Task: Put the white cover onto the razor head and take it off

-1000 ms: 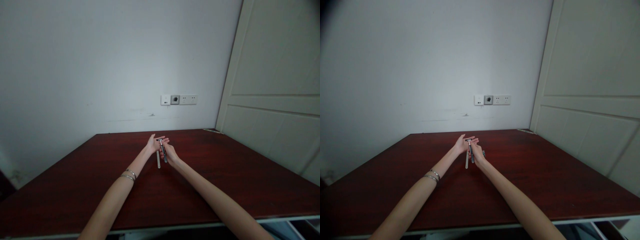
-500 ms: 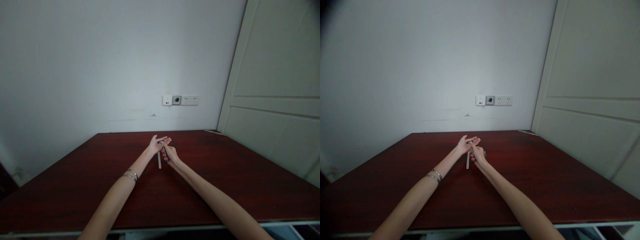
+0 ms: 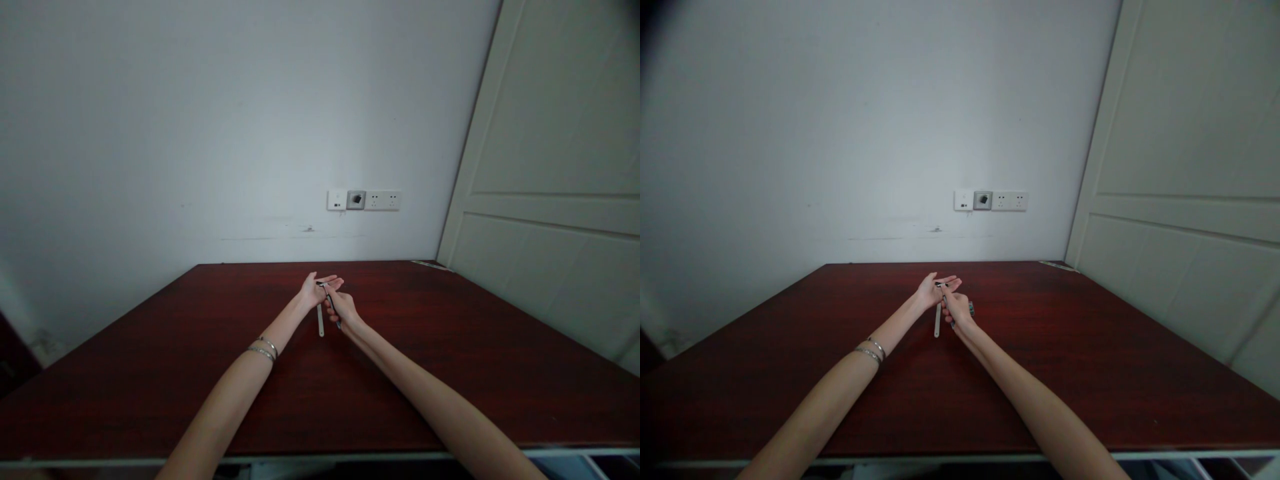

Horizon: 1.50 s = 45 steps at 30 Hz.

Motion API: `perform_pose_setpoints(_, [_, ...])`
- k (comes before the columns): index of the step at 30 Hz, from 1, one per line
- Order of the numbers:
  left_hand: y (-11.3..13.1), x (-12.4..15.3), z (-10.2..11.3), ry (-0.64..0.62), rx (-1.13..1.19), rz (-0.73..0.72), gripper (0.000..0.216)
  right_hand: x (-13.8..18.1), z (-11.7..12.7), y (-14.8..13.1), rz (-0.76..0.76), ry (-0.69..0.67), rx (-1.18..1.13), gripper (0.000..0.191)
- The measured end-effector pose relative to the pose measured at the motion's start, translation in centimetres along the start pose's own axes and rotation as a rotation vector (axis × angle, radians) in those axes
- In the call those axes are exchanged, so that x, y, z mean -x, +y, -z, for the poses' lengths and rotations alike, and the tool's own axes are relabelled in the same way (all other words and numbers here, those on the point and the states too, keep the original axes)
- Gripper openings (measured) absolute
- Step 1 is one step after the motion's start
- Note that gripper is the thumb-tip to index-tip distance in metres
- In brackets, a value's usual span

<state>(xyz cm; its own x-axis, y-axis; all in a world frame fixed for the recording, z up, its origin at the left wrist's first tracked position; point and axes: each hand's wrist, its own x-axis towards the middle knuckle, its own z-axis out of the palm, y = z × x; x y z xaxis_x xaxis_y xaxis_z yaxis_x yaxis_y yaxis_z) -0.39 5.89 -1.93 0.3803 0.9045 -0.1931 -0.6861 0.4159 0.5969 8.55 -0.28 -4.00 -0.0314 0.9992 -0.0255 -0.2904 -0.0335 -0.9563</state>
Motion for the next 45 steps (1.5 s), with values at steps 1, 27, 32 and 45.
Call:
perform_pose_setpoints(1, [0.1, 0.0, 0.1, 0.006, -0.015, -0.009, 0.057, 0.0, 0.0, -0.1, 0.008, 0.0, 0.006, 0.041])
perform_pose_setpoints(27, [2.4, 2.5, 5.7, 0.3, -0.878, -0.173, 0.066, -0.6, 0.9, -0.8, 0.108, -0.051, -0.002, 0.046])
perform_pose_setpoints(32, [2.1, 2.2, 6.3, 0.272, -0.89, -0.197, 0.066, -0.6, 0.9, -0.8, 0.107, -0.088, -0.003, 0.045])
perform_pose_setpoints(45, [2.2, 1.9, 7.1, 0.25, -0.882, -0.375, 0.059, -0.3, 0.7, -1.0, 0.153, -0.102, -0.072, 0.044])
